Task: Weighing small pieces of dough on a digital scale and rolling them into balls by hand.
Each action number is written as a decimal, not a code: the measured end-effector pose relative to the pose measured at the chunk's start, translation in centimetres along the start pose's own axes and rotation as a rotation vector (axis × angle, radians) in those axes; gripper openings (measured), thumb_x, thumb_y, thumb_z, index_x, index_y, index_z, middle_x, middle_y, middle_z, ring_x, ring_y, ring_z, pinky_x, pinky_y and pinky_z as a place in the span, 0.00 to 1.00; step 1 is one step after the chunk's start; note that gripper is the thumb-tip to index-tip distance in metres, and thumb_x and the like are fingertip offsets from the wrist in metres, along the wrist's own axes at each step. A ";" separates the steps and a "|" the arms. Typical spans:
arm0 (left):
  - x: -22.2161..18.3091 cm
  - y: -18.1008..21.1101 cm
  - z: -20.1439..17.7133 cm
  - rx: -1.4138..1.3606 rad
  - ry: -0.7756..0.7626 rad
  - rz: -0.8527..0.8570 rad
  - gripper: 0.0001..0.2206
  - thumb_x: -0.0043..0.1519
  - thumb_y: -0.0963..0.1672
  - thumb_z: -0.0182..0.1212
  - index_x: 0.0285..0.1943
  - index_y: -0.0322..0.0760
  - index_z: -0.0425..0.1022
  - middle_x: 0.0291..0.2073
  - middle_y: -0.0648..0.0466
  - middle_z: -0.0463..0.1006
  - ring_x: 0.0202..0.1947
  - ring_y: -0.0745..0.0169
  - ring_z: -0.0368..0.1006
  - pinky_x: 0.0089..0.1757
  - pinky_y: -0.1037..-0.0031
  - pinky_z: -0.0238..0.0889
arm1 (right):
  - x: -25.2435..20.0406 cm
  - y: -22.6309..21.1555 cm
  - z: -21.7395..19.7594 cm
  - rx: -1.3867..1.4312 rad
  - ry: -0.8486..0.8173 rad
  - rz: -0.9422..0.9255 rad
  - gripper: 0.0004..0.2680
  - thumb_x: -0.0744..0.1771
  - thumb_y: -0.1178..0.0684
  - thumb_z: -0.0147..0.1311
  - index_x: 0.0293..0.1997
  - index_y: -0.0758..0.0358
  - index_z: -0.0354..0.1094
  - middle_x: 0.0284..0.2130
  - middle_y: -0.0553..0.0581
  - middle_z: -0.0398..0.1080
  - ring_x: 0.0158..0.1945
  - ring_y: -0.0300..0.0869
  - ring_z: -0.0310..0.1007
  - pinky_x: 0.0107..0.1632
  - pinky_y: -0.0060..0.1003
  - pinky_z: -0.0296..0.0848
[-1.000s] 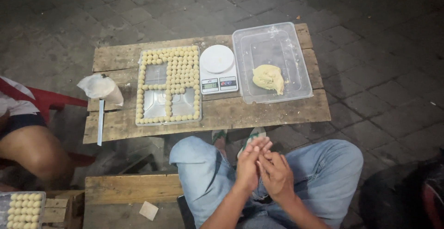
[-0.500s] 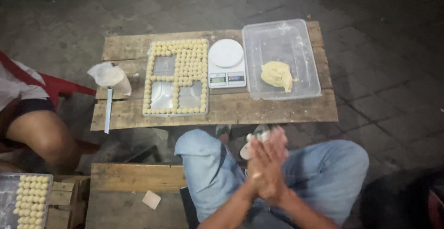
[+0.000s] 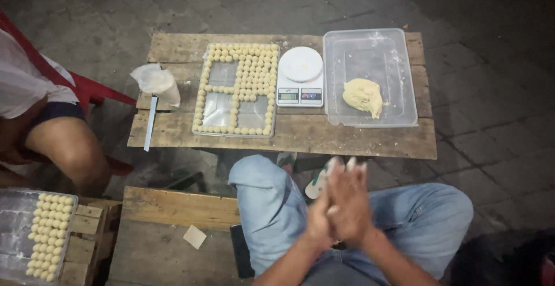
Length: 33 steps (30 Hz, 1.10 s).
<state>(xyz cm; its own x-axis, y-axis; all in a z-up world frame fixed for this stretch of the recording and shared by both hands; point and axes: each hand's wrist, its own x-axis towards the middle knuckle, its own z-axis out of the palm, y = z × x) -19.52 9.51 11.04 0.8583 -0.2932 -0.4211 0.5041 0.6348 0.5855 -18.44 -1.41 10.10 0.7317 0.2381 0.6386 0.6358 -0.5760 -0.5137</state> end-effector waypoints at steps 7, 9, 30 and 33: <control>3.4 -5.7 -4.0 -0.385 -0.701 0.006 0.36 0.64 0.53 0.50 0.82 0.40 0.48 0.81 0.37 0.47 0.78 0.44 0.49 0.68 0.61 0.53 | 0.7 -1.4 0.2 0.118 -0.121 -0.030 0.25 0.71 0.40 0.32 0.74 0.65 0.52 0.75 0.63 0.48 0.81 0.61 0.34 0.78 0.65 0.27; 0.5 -3.4 -3.2 -0.095 -0.128 0.079 0.33 0.64 0.39 0.42 0.82 0.47 0.48 0.76 0.58 0.59 0.65 0.67 0.62 0.59 0.78 0.55 | 1.4 -0.2 -0.1 -0.017 -0.012 -0.037 0.25 0.71 0.41 0.31 0.78 0.62 0.46 0.78 0.56 0.45 0.83 0.60 0.32 0.79 0.66 0.22; 0.3 -1.4 -1.0 0.042 0.144 -0.061 0.19 0.70 0.45 0.50 0.62 0.23 0.74 0.54 0.47 0.78 0.48 0.64 0.69 0.49 0.78 0.62 | 2.6 2.4 0.8 -0.110 0.095 0.143 0.25 0.69 0.49 0.33 0.77 0.70 0.45 0.77 0.65 0.47 0.82 0.63 0.33 0.79 0.63 0.26; 3.4 -3.0 -4.3 -0.263 0.144 -0.116 0.08 0.70 0.41 0.52 0.47 0.29 0.75 0.36 0.49 0.78 0.33 0.64 0.72 0.36 0.79 0.67 | 1.0 4.3 0.8 -0.054 0.055 0.265 0.24 0.71 0.48 0.32 0.76 0.74 0.43 0.76 0.69 0.47 0.81 0.63 0.37 0.79 0.59 0.32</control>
<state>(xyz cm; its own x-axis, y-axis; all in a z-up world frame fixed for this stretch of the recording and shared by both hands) -18.57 9.66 4.86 0.7649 -0.2822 -0.5791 0.5395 0.7718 0.3365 -14.76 -2.99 8.10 0.8553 0.0312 0.5171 0.4088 -0.6540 -0.6366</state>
